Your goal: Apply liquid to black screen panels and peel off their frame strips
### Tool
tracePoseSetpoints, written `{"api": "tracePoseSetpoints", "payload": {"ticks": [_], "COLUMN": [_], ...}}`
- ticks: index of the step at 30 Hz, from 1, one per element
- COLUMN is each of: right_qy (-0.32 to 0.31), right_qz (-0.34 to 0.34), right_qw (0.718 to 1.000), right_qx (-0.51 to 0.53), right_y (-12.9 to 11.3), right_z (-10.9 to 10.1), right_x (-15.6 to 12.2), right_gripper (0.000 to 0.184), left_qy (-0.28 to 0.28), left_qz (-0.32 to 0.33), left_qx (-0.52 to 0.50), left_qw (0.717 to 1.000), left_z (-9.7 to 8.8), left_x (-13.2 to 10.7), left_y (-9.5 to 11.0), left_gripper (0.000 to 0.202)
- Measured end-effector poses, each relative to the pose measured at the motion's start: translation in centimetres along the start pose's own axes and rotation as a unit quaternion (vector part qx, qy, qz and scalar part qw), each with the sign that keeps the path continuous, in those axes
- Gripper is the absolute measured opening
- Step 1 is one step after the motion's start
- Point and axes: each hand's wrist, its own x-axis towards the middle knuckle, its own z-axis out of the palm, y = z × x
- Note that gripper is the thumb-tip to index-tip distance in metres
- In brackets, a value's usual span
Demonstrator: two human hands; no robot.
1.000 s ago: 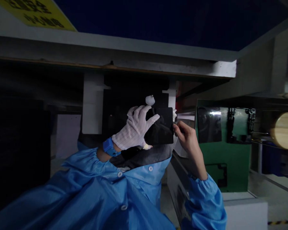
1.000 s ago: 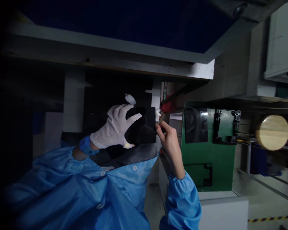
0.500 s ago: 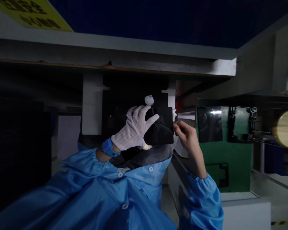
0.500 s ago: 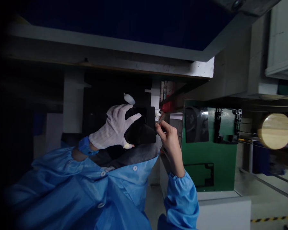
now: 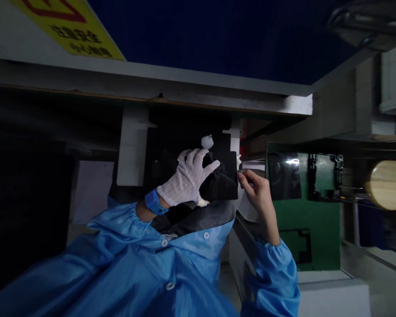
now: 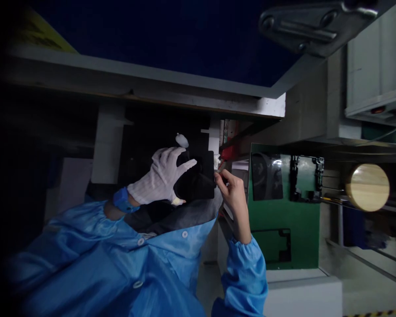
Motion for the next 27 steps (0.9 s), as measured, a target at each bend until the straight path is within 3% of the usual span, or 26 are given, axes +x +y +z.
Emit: {"api": "tracePoseSetpoints", "payload": {"ticks": [9,12,16,18,22,27], "right_qy": [0.025,0.110,0.234,0.228,0.165,0.117], "right_qz": [0.024,0.027,-0.044,-0.097,-0.174,-0.137], "right_qw": [0.999,0.994,0.971,0.968,0.970,0.983], "right_qx": [0.008,0.003,-0.029,-0.039,-0.043,-0.042], "right_y": [-0.9,-1.9,-4.6,-6.2,-8.1,-8.4], "right_z": [-0.4,-0.9,-0.2,1.0,4.3,7.1], "right_x": [-0.1,-0.2,0.9,2.2,5.6,7.9], "right_gripper": [0.071,0.067,0.040,0.032,0.041,0.020], "left_qy": [-0.076,-0.085,-0.084,-0.081,-0.075,-0.084], "left_qz": [-0.001,0.004,0.007,0.003,-0.002,-0.022], "left_qx": [-0.012,-0.012,-0.007,-0.002,0.013,0.018], "left_qw": [0.997,0.996,0.996,0.997,0.997,0.996], "left_z": [-2.0,-2.4,-2.2,-2.1,-2.3,-2.7], "left_x": [0.5,0.5,0.4,0.4,0.5,0.5], "left_y": [0.3,0.3,0.3,0.3,0.7,1.0], "left_gripper": [0.142,0.140,0.138,0.141,0.140,0.136]}}
